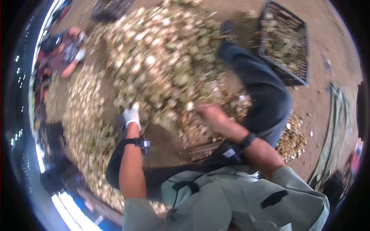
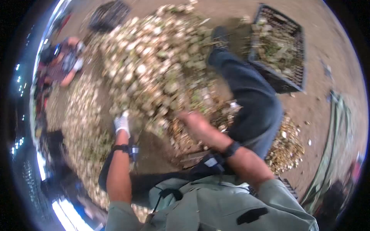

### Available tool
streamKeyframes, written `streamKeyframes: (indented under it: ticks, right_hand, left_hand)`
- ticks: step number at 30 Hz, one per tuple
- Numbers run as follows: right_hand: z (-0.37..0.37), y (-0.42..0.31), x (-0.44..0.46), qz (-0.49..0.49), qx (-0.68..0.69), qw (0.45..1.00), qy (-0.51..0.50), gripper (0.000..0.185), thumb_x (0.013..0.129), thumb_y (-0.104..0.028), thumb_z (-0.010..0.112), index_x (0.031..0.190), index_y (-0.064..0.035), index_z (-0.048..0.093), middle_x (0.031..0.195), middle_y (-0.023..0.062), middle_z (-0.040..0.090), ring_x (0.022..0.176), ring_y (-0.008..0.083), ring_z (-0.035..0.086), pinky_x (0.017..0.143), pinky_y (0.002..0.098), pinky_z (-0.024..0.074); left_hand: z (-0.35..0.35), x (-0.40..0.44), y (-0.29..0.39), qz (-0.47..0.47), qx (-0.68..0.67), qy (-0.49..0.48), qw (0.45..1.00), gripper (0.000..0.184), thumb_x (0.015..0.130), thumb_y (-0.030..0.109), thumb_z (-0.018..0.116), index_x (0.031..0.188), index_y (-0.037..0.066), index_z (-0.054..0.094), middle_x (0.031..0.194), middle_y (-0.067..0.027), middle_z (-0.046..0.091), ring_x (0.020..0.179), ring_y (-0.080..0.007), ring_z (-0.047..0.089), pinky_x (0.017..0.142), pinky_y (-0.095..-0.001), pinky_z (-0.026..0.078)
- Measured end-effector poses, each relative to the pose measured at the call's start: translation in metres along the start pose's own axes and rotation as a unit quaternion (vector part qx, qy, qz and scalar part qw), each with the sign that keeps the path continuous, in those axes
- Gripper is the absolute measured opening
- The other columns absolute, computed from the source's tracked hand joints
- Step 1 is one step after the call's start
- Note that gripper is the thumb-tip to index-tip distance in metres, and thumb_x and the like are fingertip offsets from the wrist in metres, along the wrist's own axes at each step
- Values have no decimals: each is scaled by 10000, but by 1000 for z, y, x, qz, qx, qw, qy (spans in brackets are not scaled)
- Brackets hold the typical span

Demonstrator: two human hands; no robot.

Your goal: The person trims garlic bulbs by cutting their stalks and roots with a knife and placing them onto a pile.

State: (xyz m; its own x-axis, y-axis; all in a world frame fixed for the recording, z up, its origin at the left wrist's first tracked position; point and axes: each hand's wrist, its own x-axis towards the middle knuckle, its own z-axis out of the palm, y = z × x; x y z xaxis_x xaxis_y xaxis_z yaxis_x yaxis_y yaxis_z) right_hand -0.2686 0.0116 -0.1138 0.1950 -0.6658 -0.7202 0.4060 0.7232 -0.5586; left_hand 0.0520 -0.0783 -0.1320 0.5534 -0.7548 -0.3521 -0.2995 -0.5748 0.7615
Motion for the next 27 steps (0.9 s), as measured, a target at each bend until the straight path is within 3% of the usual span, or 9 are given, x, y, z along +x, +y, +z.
streamKeyframes:
  ticks: [2, 8, 13, 14, 15, 16, 18, 25, 27]
  right_hand:
    - [15, -32, -24, 20, -111, 994, 8, 317, 915, -313, 559, 682, -100, 524, 648, -21, 438, 577, 112, 383, 522, 290, 335]
    - [34, -23, -18, -19, -212, 976, -35, 425, 886, -439, 556, 708, -54, 546, 575, -13, 428, 408, 85, 391, 350, 246, 313]
    - [37, 15, 16, -300, -379, 875, -28, 478, 935, -467, 465, 722, -45, 536, 569, -15, 413, 420, 74, 391, 360, 262, 331]
    - [36, -7, -3, -169, -504, 842, -93, 320, 923, -17, 448, 1232, -12, 529, 901, 84, 549, 770, 174, 544, 657, 299, 456]
    - [36, -6, 0, -167, -512, 837, -99, 320, 923, -17, 448, 1232, -12, 529, 901, 84, 549, 770, 174, 544, 657, 299, 456]
    - [36, -2, 6, -120, -474, 867, -93, 251, 924, -87, 480, 1149, -6, 557, 857, 75, 554, 735, 154, 550, 622, 287, 451]
    - [49, 9, 23, 67, -348, 935, 22, 270, 900, -283, 566, 869, -17, 596, 662, 40, 531, 543, 111, 509, 484, 276, 417]
    - [76, 37, 14, -22, -346, 936, 53, 457, 822, -492, 638, 675, -63, 581, 546, -16, 467, 451, 104, 402, 439, 288, 307]
    - [84, 27, -7, -121, -307, 944, -8, 551, 825, -571, 618, 826, -24, 682, 506, -25, 441, 448, 101, 405, 436, 280, 303]
  left_hand:
    - [-39, 1, -56, -38, -5, 4, 999, 355, 759, 191, 720, 1069, 34, 643, 940, -46, 652, 804, -188, 585, 745, -330, 455]
    - [-25, 22, -139, -92, 91, -99, 987, 542, 791, 232, 736, 1218, -51, 558, 1083, -133, 662, 959, -224, 603, 849, -328, 459]
    - [62, 57, -237, -103, 166, -129, 972, 762, 800, 309, 732, 1363, -76, 391, 1161, -138, 640, 1058, -241, 581, 912, -327, 452]
    - [59, 49, -211, -190, 117, -157, 962, 774, 777, 294, 749, 1352, -79, 390, 1244, -199, 571, 1090, -294, 579, 927, -350, 461]
    - [54, 45, -198, -273, 67, -183, 942, 787, 754, 280, 767, 1341, -83, 389, 1327, -260, 502, 1122, -347, 578, 943, -373, 471]
    - [61, 55, -234, -140, 65, -171, 973, 739, 744, 225, 788, 1313, -77, 425, 1278, -226, 551, 1080, -309, 594, 885, -360, 502]
    - [53, 38, -223, -161, -23, -173, 971, 711, 733, 192, 798, 1295, -66, 445, 1242, -204, 575, 1036, -280, 602, 856, -350, 512]
    - [36, -29, -109, -60, -106, -226, 966, 548, 683, 99, 800, 1154, -37, 557, 1055, -121, 657, 917, -198, 615, 826, -313, 516]
    - [27, -49, -80, 115, -79, -246, 959, 551, 704, 114, 779, 1189, -23, 557, 1101, -112, 649, 961, -178, 607, 883, -288, 491]
